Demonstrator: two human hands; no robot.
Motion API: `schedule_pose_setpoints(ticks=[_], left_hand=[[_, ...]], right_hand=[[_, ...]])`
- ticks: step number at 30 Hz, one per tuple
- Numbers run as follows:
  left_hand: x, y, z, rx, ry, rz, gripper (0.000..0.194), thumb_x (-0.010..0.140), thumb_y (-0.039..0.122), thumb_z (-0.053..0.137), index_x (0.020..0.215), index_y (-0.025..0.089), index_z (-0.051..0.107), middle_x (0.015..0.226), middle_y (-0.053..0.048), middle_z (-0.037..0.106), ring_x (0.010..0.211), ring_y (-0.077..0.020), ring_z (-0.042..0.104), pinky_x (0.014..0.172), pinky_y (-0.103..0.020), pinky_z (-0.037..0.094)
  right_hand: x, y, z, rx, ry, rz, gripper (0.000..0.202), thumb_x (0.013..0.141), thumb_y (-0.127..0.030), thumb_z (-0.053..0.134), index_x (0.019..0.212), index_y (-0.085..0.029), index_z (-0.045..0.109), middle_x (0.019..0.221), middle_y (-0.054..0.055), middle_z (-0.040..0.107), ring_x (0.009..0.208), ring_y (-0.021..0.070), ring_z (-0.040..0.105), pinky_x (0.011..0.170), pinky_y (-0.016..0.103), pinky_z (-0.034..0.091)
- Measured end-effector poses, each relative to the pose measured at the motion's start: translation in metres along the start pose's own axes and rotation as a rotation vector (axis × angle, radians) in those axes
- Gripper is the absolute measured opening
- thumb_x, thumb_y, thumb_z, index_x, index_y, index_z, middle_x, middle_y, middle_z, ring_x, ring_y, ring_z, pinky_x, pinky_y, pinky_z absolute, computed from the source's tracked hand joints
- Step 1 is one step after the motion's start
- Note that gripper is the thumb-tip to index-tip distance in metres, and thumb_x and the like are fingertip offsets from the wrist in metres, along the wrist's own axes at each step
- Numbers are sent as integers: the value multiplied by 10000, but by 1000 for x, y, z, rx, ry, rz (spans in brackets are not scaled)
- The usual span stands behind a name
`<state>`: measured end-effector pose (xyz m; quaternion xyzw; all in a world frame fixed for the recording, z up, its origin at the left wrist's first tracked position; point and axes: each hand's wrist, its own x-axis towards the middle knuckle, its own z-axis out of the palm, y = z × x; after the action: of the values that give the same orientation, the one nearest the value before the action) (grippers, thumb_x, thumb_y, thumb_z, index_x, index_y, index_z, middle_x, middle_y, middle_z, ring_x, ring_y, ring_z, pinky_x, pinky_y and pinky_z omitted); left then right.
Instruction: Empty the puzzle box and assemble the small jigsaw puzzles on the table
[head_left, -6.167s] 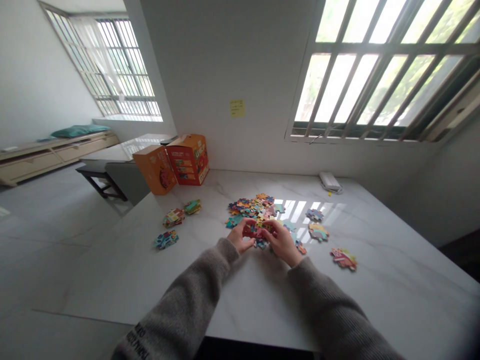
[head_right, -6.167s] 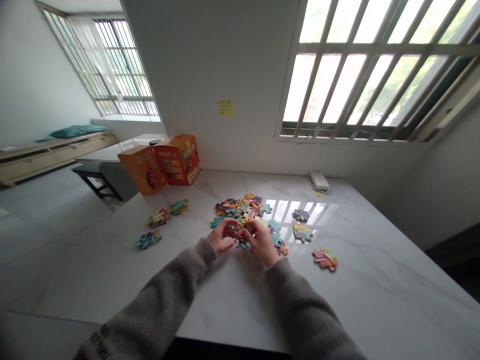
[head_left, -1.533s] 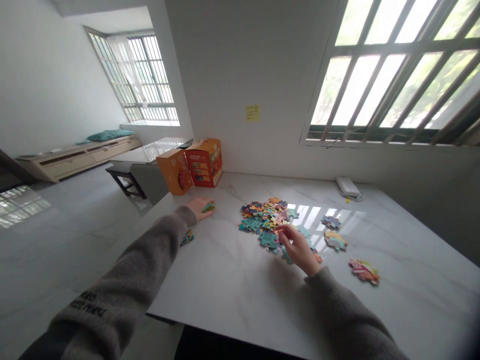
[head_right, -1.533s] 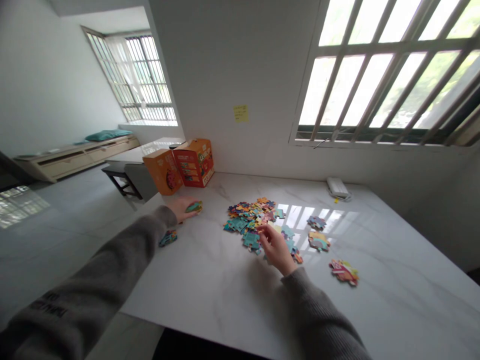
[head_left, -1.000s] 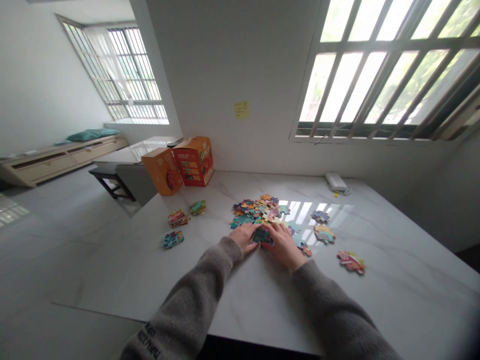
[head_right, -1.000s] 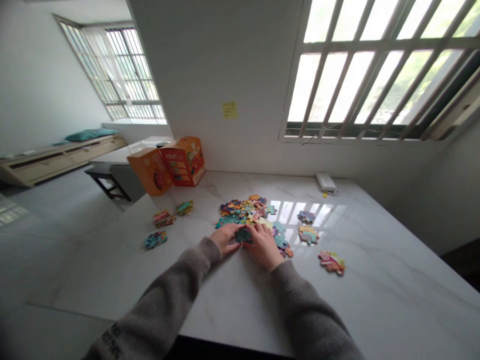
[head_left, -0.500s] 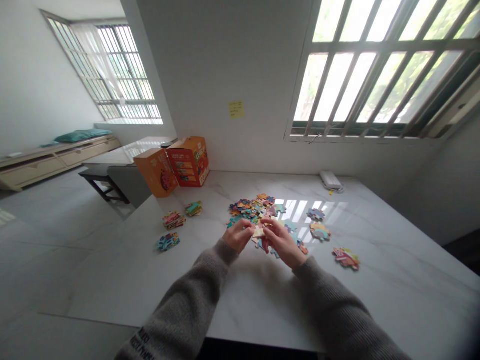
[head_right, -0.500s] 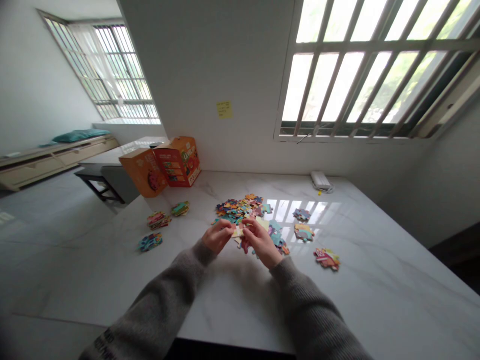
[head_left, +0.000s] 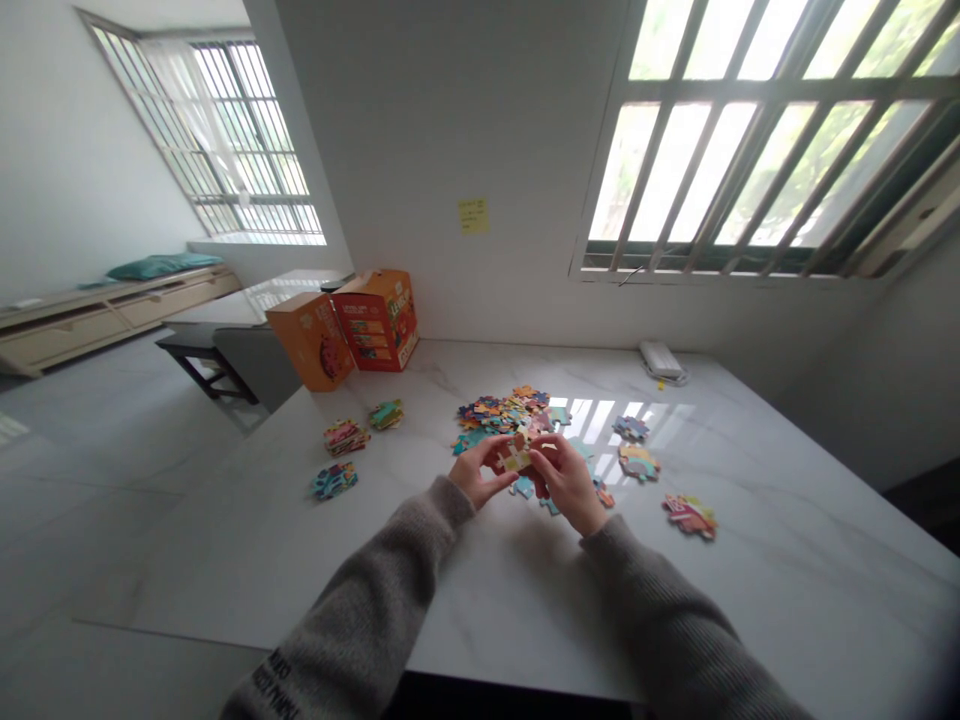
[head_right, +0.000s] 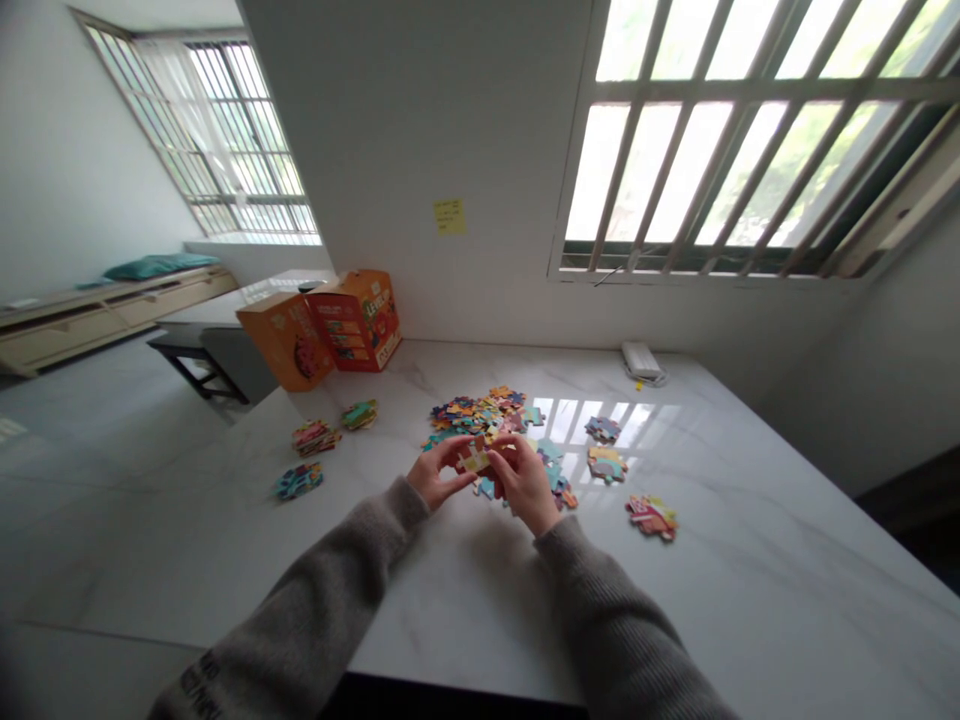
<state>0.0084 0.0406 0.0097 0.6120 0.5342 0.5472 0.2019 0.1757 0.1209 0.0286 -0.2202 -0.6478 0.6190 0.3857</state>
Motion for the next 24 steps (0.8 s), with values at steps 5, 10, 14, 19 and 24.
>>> schedule_pose_setpoints(ticks=[5, 10, 14, 19, 24], left_hand=[[7, -11, -9, -278, 144, -145, 520, 770, 353, 738, 1213, 173, 534, 951, -54, 678, 718, -127, 661, 639, -249, 558], [12, -22, -22, -304, 137, -231, 495, 810, 410, 654, 1210, 135, 560, 623, 47, 549, 485, -102, 559, 498, -246, 502], [9, -28, -20, -181, 30, -255, 389, 855, 392, 572, 1134, 129, 639, 727, -28, 641, 533, -125, 570, 523, -278, 498], [3, -24, -14, 366, -26, -34, 345, 821, 272, 614, 1144, 168, 673, 932, -86, 676, 826, -212, 607, 791, -380, 513], [1, -15, -12, 572, 16, 301, 810, 755, 422, 736, 1453, 177, 405, 1237, -144, 582, 1106, -300, 532, 985, -458, 433]], right_hand=[[4, -1, -5, 28, 132, -8, 360, 852, -529, 632, 967, -218, 495, 596, -62, 592, 396, 109, 537, 356, 208, 395], [7, -3, -11, 66, 199, 9, 394, 818, -539, 667, 955, -213, 493, 666, -30, 636, 491, 127, 593, 479, 253, 502], [6, -4, -11, 23, 200, 0, 402, 824, -566, 643, 966, -214, 509, 728, -6, 650, 543, 136, 595, 510, 264, 504], [7, 3, -12, -79, 157, -21, 368, 862, -571, 585, 952, -217, 539, 748, 1, 638, 559, 131, 566, 500, 250, 472], [5, 12, -9, -190, 103, -23, 349, 884, -555, 569, 955, -214, 548, 732, 11, 634, 555, 136, 558, 468, 243, 444]])
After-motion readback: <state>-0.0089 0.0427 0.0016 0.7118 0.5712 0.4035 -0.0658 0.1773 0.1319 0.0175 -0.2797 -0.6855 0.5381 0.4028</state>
